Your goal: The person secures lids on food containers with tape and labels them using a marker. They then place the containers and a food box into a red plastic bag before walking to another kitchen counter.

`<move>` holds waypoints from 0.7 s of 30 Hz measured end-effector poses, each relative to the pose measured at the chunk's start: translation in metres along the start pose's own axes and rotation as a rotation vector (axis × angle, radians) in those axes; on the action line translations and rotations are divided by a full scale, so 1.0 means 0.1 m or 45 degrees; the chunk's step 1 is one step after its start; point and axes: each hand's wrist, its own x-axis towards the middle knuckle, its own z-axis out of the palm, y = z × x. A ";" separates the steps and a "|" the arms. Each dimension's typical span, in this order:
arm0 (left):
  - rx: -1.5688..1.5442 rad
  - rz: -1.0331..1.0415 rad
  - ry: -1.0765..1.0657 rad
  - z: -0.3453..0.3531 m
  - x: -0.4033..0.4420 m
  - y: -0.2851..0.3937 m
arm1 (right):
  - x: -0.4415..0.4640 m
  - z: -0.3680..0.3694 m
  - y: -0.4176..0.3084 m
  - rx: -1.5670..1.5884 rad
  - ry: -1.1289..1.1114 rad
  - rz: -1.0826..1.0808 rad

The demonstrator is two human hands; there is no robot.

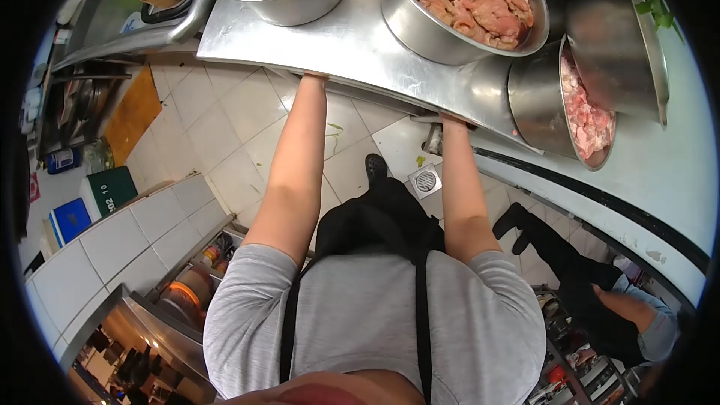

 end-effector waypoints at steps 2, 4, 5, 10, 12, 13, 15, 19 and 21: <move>0.013 0.003 -0.015 -0.03 -0.06 -0.02 | 0.05 -0.14 0.06 0.004 0.140 0.130; 0.045 0.038 -0.016 -0.09 -0.25 -0.08 | 0.02 -0.20 0.05 -0.019 0.177 0.225; 0.143 0.130 0.041 -0.10 -0.48 -0.15 | -0.07 -0.24 0.04 -0.015 0.160 0.237; 0.918 0.072 0.041 -1.06 -1.48 -1.51 | -0.93 -0.57 0.14 -0.953 -0.052 0.645; 0.867 -0.366 -0.136 -1.19 -2.74 -1.31 | -0.89 -1.47 0.69 -2.278 -1.249 0.714; 0.845 -0.376 0.095 -1.36 -3.00 -1.67 | -1.76 -0.51 0.07 -2.531 -1.797 0.562; 1.212 -0.144 -0.069 -2.06 -3.37 -2.41 | -1.66 -1.24 1.13 -2.901 -2.125 0.460; 0.880 -0.185 0.653 -1.74 -4.75 -1.78 | -2.45 0.65 0.83 -2.269 -2.713 0.287; 0.591 -0.149 0.788 -2.04 -4.77 -2.35 | -2.89 1.40 0.67 -1.697 -2.696 1.104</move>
